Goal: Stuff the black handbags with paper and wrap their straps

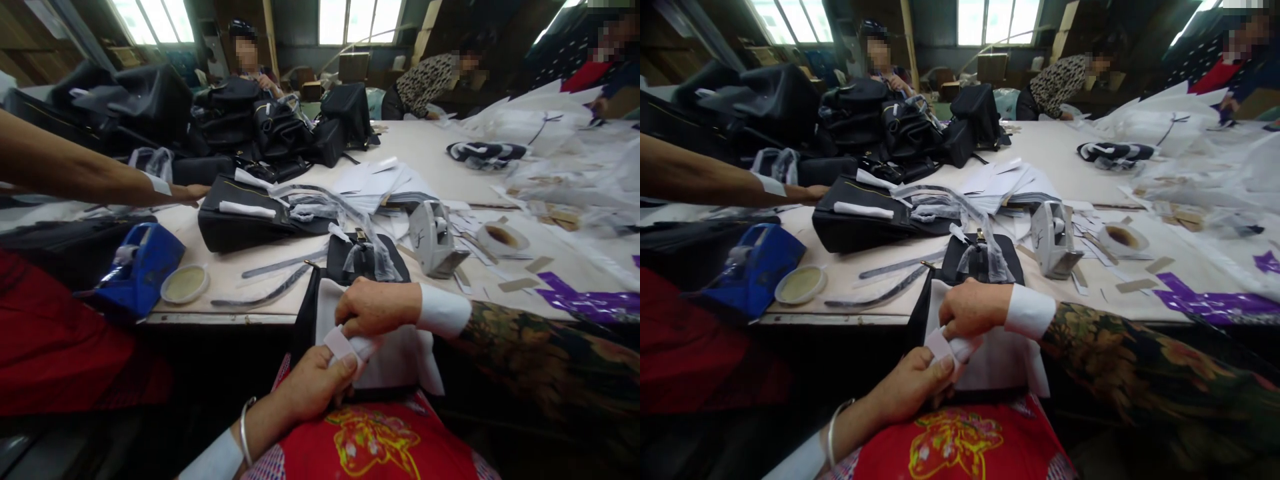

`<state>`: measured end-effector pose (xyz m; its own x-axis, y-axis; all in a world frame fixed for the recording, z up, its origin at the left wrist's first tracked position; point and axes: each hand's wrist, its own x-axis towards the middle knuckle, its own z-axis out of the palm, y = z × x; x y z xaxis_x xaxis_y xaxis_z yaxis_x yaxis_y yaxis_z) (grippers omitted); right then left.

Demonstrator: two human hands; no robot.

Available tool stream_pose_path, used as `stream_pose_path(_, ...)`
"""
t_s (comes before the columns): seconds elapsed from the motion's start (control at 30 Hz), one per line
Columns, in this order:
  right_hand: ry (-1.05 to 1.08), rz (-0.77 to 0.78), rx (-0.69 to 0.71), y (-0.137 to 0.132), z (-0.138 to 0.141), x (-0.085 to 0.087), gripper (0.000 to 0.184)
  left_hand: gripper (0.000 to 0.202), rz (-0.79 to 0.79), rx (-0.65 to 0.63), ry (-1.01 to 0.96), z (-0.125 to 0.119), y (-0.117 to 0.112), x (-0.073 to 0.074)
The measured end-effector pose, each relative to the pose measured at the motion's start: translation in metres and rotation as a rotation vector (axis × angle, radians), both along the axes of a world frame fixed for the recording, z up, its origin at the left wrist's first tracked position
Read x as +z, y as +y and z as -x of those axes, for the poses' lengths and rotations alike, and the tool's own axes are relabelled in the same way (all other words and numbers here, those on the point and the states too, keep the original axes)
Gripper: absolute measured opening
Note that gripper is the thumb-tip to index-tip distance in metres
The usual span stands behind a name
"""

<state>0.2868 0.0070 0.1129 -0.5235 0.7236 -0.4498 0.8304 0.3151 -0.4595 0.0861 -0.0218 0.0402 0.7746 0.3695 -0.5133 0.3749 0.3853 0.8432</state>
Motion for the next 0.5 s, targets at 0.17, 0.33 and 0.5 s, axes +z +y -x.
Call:
stream_pose_path(0.17, -0.072, -0.179, 0.053, -0.012, 0.013, -0.009, 0.019, 0.070, 0.006, -0.065, 0.015, 0.003, 0.003, -0.004)
stream_pose_path(0.33, 0.098, -0.246, -0.036, -0.023, 0.004, -0.026, 0.021, 0.074, 0.098, -0.094, -0.015, 0.002, 0.005, -0.011)
stream_pose_path(0.5, 0.221, -0.198, -0.172, -0.026, -0.001, -0.035, 0.018, 0.076, 0.166, -0.088, -0.046, -0.002, 0.006, -0.008)
